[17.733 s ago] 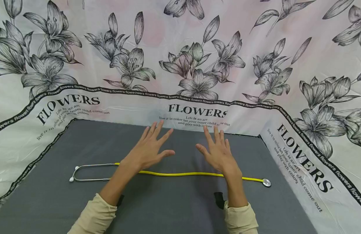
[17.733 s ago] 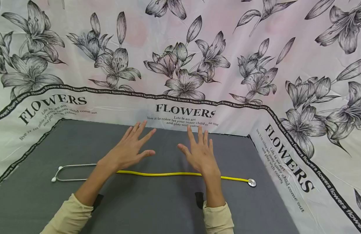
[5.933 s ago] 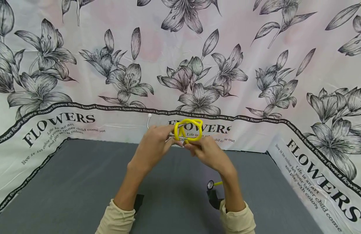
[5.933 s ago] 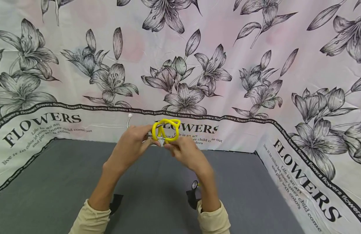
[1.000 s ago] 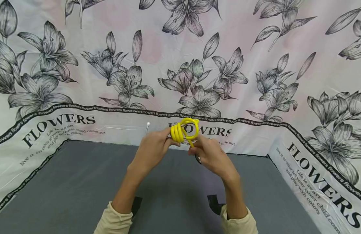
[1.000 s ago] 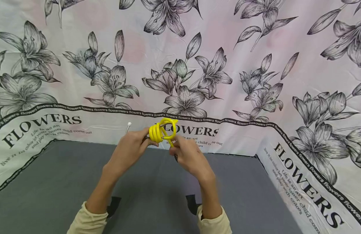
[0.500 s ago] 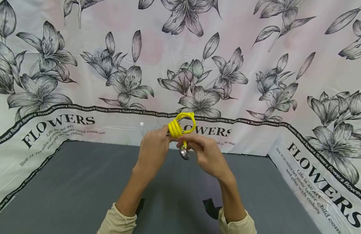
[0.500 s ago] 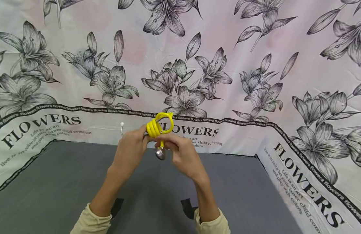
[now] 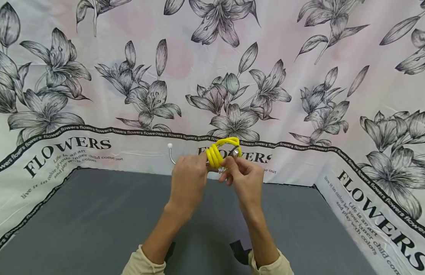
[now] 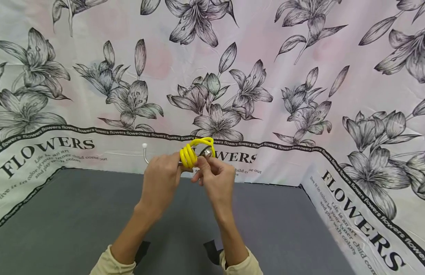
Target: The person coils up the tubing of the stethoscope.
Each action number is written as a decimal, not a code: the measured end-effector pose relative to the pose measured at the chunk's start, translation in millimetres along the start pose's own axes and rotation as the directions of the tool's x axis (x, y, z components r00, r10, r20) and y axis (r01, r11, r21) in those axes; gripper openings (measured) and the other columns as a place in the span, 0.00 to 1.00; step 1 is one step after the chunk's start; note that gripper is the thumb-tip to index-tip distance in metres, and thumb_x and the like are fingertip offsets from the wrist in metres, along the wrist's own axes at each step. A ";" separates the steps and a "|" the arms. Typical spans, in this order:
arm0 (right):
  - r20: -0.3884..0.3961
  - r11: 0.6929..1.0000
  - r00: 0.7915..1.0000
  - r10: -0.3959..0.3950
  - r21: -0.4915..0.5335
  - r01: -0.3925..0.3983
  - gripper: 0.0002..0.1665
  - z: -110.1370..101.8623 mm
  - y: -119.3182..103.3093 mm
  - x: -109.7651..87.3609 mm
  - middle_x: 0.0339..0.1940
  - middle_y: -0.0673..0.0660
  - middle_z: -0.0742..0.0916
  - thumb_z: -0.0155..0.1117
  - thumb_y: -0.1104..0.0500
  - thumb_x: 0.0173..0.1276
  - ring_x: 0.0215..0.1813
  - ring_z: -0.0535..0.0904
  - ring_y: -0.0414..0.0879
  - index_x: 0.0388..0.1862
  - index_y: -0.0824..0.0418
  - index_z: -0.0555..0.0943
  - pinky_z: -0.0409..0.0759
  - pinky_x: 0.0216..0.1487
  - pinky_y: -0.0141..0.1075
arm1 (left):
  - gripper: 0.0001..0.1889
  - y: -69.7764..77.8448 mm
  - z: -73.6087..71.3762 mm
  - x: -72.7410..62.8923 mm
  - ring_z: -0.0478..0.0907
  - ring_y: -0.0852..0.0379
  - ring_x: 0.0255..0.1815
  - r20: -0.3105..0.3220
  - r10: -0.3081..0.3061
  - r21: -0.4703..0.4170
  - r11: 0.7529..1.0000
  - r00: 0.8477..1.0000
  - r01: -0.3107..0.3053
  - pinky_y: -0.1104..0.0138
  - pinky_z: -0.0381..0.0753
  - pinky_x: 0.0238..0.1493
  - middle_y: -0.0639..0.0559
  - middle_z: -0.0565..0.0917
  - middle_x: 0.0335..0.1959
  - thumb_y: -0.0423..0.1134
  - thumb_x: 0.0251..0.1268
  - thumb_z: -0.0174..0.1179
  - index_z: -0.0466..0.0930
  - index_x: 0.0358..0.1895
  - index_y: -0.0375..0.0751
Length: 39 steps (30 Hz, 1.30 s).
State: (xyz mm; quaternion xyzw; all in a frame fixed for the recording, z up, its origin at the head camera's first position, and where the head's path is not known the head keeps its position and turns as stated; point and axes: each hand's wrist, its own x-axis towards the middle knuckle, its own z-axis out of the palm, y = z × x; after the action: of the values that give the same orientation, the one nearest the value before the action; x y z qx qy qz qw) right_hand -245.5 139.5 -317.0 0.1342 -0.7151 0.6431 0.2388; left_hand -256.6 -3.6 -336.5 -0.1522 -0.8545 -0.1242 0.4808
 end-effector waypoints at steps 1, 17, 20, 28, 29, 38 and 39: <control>-0.015 1.000 1.000 -0.008 0.002 0.008 0.17 0.7 -0.2 -0.5 0.14 0.51 0.84 0.63 0.62 0.79 0.15 0.79 0.42 0.33 0.76 0.85 0.74 0.20 0.31 | 0.07 1.0 -0.5 0.0 0.72 0.54 0.22 -0.002 -0.004 0.001 1.000 1.000 0.004 0.65 0.66 0.30 0.51 0.82 0.20 0.29 0.58 0.74 0.83 0.35 0.38; -0.033 0.845 0.919 0.393 0.407 -0.347 0.18 0.7 -6.5 0.7 0.15 0.45 0.80 0.76 0.62 0.67 0.15 0.65 0.36 0.16 0.53 0.87 0.63 0.22 0.30 | 0.13 4.5 0.7 0.4 0.72 0.55 0.22 -0.053 0.005 -0.027 1.000 0.999 -0.007 0.67 0.64 0.29 0.52 0.83 0.22 0.43 0.57 0.76 0.84 0.34 0.39; -0.075 0.822 0.901 0.427 0.449 -0.352 0.20 6.4 -9.4 -1.6 0.15 0.45 0.78 0.77 0.64 0.65 0.16 0.64 0.36 0.14 0.54 0.83 0.64 0.21 0.29 | 0.10 6.2 2.4 0.9 0.71 0.56 0.21 -0.069 0.010 -0.017 1.000 0.998 -0.011 0.67 0.65 0.28 0.52 0.83 0.21 0.40 0.60 0.75 0.84 0.34 0.39; -0.208 0.780 0.867 0.453 0.563 -0.272 0.25 16.8 -11.8 -4.4 0.16 0.45 0.76 0.77 0.63 0.65 0.20 0.65 0.36 0.14 0.55 0.73 0.65 0.19 0.27 | 0.07 8.9 2.4 2.8 0.70 0.56 0.21 -0.093 0.025 0.034 0.999 0.995 -0.022 0.66 0.64 0.28 0.52 0.85 0.23 0.35 0.60 0.75 0.86 0.36 0.39; -0.243 0.784 0.861 0.447 0.569 -0.247 0.25 16.8 -11.6 -4.2 0.17 0.45 0.77 0.78 0.63 0.64 0.21 0.65 0.37 0.16 0.56 0.72 0.66 0.20 0.28 | 0.08 9.2 2.0 2.7 0.69 0.56 0.20 -0.094 0.028 0.036 0.999 0.995 -0.024 0.67 0.64 0.28 0.52 0.85 0.23 0.36 0.60 0.75 0.86 0.37 0.39; 0.081 0.665 0.916 0.393 0.663 -0.344 0.13 13.2 -1.0 5.3 0.57 0.53 0.81 0.60 0.58 0.80 0.48 0.80 0.45 0.57 0.55 0.69 0.80 0.57 0.38 | 0.13 5.9 -0.1 1.2 0.73 0.55 0.23 -0.089 0.035 0.020 0.999 0.995 -0.033 0.66 0.67 0.31 0.51 0.89 0.28 0.42 0.58 0.76 0.86 0.39 0.38; 0.084 0.667 0.921 0.381 0.664 -0.336 0.10 13.2 0.1 5.6 0.57 0.54 0.81 0.59 0.60 0.81 0.49 0.80 0.45 0.56 0.57 0.72 0.80 0.58 0.38 | 0.12 5.2 0.6 0.5 0.72 0.55 0.23 -0.090 0.037 0.020 0.999 0.995 -0.035 0.66 0.66 0.31 0.52 0.88 0.27 0.42 0.58 0.76 0.85 0.38 0.39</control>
State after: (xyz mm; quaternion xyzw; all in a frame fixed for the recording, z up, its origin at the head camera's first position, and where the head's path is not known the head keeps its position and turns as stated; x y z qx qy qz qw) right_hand -252.5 127.2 -315.0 0.0475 -0.4417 0.8935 0.0657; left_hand -255.4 1.5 -336.1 -0.1574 -0.8302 -0.1145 0.5224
